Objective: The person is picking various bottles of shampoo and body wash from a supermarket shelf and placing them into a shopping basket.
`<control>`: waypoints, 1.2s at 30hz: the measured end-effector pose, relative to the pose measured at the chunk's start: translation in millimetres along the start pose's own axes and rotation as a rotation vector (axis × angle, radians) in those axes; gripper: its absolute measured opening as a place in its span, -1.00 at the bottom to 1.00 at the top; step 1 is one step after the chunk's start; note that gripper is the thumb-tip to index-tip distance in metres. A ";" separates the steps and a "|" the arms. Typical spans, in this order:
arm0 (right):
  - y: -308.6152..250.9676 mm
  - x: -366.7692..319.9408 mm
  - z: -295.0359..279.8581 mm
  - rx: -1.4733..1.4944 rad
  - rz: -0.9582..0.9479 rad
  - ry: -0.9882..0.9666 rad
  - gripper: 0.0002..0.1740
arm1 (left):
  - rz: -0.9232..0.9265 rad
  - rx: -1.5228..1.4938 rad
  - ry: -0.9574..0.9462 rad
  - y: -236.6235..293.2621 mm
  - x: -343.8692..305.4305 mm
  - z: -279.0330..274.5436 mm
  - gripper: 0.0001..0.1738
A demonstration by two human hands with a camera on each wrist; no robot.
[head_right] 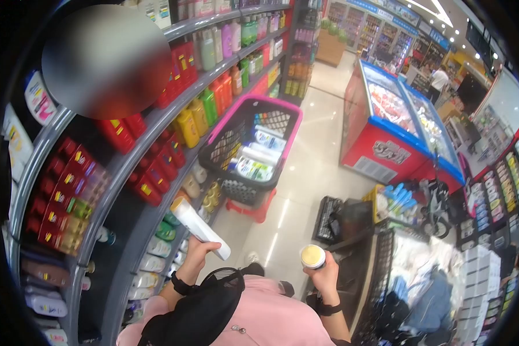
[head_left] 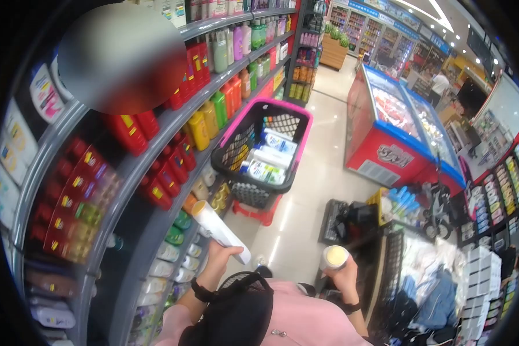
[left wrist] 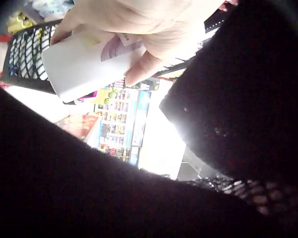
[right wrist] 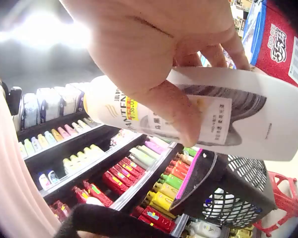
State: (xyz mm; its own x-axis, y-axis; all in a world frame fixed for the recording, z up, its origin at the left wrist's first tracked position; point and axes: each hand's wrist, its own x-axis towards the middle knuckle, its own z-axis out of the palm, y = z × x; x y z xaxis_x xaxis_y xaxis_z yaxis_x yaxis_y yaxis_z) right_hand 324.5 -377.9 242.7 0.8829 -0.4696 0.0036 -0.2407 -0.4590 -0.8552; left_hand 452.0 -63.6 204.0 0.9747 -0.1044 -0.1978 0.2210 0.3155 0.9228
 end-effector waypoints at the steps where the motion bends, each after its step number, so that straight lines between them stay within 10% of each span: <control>1: -5.8 18.4 -4.1 -0.048 0.009 0.033 -0.40 | -0.041 -0.013 -0.015 2.4 22.7 13.8 -0.53; 13: -43.2 197.0 5.2 -0.125 -0.069 0.017 -0.41 | -0.217 -0.155 -0.127 41.1 170.7 94.1 -0.44; 33: -42.5 628.5 170.6 0.156 -0.379 -0.717 -0.27 | -0.039 -0.062 0.286 -11.3 317.0 195.3 -0.40; 36: -42.9 680.0 209.2 -0.305 -0.429 -0.861 -0.24 | -0.137 -0.015 0.242 -42.6 380.2 221.6 -0.40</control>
State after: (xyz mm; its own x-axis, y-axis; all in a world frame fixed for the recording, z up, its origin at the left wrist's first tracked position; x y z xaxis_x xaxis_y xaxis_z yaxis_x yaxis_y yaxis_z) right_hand 1019.5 -519.7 173.4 0.8808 0.4298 -0.1987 0.1792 -0.6910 -0.7003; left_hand 805.6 -325.8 162.8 0.9149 0.0808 -0.3956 0.3504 0.3282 0.8772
